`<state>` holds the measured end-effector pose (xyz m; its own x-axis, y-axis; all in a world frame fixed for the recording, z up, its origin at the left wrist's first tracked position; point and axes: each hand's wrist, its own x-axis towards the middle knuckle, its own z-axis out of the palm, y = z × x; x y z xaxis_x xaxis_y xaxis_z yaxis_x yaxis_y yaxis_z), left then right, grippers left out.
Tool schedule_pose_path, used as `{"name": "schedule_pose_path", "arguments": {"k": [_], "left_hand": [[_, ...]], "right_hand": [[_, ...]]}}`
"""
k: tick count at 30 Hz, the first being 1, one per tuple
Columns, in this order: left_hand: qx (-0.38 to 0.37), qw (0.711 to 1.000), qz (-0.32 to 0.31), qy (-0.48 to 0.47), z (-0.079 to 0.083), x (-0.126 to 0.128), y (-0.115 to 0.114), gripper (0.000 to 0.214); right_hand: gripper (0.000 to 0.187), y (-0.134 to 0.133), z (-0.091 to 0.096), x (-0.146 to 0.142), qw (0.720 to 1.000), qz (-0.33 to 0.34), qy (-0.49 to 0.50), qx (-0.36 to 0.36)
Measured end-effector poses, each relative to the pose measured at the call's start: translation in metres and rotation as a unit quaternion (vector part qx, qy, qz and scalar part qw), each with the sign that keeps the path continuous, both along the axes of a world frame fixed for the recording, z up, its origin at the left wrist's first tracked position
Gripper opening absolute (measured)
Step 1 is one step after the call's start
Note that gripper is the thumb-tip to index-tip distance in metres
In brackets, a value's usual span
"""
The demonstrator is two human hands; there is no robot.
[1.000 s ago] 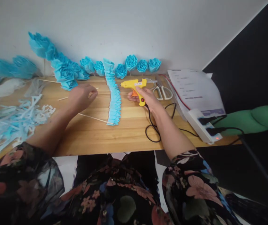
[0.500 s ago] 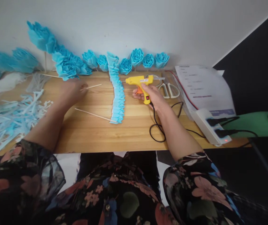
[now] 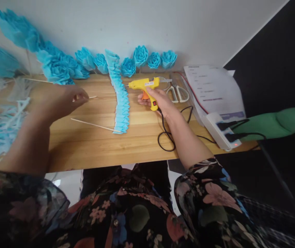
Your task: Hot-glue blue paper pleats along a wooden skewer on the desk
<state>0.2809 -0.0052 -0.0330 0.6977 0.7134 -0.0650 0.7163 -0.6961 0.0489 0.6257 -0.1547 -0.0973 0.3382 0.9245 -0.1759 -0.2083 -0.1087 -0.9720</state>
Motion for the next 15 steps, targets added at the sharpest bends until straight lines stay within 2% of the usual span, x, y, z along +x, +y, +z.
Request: {"name": "schedule_pose_path", "arguments": {"k": [3, 5, 8, 15], "left_hand": [[-0.103, 0.989, -0.110, -0.003, -0.004, 0.003, -0.002, 0.042], [-0.168, 0.973, -0.155, 0.014, -0.007, 0.001, 0.000, 0.039], [-0.206, 0.966, -0.151, 0.023, -0.015, -0.003, 0.007, 0.044], [-0.209, 0.963, -0.168, 0.009, -0.049, -0.016, 0.034, 0.040]], "right_hand": [[0.047, 0.000, 0.003, -0.004, 1.000, -0.011, 0.001, -0.002], [0.046, 0.000, 0.005, -0.006, 1.000, -0.013, 0.006, -0.005], [0.047, 0.001, 0.008, -0.008, 1.000, -0.016, 0.018, -0.003], [0.047, 0.004, 0.004, -0.006, 0.999, 0.011, 0.025, 0.022]]}}
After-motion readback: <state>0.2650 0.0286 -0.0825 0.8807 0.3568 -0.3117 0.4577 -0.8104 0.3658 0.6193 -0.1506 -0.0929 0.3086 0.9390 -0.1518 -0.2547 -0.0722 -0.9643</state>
